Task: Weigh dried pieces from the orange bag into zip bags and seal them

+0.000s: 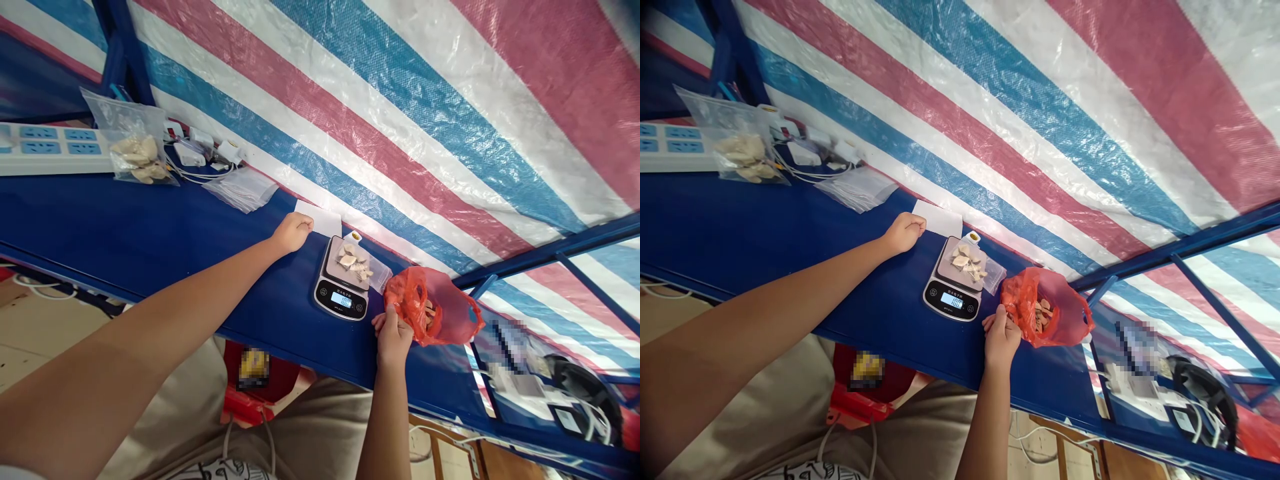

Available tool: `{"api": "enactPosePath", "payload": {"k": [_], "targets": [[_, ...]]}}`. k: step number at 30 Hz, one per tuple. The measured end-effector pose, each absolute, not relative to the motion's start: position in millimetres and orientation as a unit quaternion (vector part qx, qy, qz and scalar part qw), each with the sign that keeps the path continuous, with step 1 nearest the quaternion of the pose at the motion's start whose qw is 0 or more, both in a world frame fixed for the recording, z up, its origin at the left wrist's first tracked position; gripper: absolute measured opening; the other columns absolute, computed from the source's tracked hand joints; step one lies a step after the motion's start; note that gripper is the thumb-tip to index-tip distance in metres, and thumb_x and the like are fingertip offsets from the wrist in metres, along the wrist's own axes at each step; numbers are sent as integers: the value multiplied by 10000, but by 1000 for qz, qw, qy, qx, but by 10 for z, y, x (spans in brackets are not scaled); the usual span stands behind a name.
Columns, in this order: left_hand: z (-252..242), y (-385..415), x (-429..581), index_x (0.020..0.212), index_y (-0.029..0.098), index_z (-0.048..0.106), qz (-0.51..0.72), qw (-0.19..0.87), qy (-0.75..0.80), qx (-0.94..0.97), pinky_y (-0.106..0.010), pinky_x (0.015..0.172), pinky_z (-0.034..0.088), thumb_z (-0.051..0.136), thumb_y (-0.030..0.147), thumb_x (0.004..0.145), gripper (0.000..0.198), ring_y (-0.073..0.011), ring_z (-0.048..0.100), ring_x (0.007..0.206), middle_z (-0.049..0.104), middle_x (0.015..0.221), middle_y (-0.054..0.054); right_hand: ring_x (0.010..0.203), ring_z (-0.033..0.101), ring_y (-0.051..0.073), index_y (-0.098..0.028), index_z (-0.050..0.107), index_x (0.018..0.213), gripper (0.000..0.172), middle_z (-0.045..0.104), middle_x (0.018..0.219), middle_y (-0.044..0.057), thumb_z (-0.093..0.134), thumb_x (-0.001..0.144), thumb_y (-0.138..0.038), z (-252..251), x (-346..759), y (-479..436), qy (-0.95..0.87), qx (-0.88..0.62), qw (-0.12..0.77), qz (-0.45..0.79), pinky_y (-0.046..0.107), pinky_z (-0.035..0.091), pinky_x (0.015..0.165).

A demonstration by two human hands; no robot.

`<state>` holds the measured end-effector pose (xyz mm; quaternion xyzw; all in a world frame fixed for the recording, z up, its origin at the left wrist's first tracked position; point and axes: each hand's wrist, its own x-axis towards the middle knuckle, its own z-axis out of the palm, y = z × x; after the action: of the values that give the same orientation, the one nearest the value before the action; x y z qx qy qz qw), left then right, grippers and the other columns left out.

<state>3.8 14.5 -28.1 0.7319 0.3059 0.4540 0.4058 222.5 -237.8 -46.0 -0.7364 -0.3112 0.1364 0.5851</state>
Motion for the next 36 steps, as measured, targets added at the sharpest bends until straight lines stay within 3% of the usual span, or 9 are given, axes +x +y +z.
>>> {"api": "enactPosePath", "payload": {"k": [9,21,29,32,36], "targets": [[-283,119,61,483,220,360,383,401,282,783,-325,541,259,410,220,565,96,-140,332,506,354,489,-3,474,525,138,-197,505,425,668,554,463,40,641,889,-658,-422,2144,-2412,-316,-730,589,141,278,375,474],[-268,125,22,533,232,242,405,338,314,789,-343,589,237,388,150,618,188,-156,292,553,279,537,-4,437,517,134,-217,508,419,671,571,470,36,641,852,-712,-434,2173,-2405,-325,-729,584,147,273,374,443],[-281,100,76,508,220,380,348,323,336,813,-340,577,273,458,117,673,210,-164,385,543,430,527,-5,437,520,137,-220,516,429,633,577,469,36,598,929,-599,-434,2166,-2416,-345,-733,571,134,279,380,462],[-286,91,75,604,223,458,373,306,361,798,-333,625,338,434,117,748,181,-181,463,612,520,616,-18,478,557,153,-223,516,427,630,566,465,37,597,927,-598,-456,2185,-2407,-345,-733,571,131,278,405,486],[-314,113,81,1021,215,600,420,313,387,759,-349,801,479,404,250,935,216,-210,625,830,688,932,-52,484,559,154,-220,522,449,627,560,480,29,606,900,-647,-465,2201,-2398,-338,-735,574,126,276,406,480]]}}
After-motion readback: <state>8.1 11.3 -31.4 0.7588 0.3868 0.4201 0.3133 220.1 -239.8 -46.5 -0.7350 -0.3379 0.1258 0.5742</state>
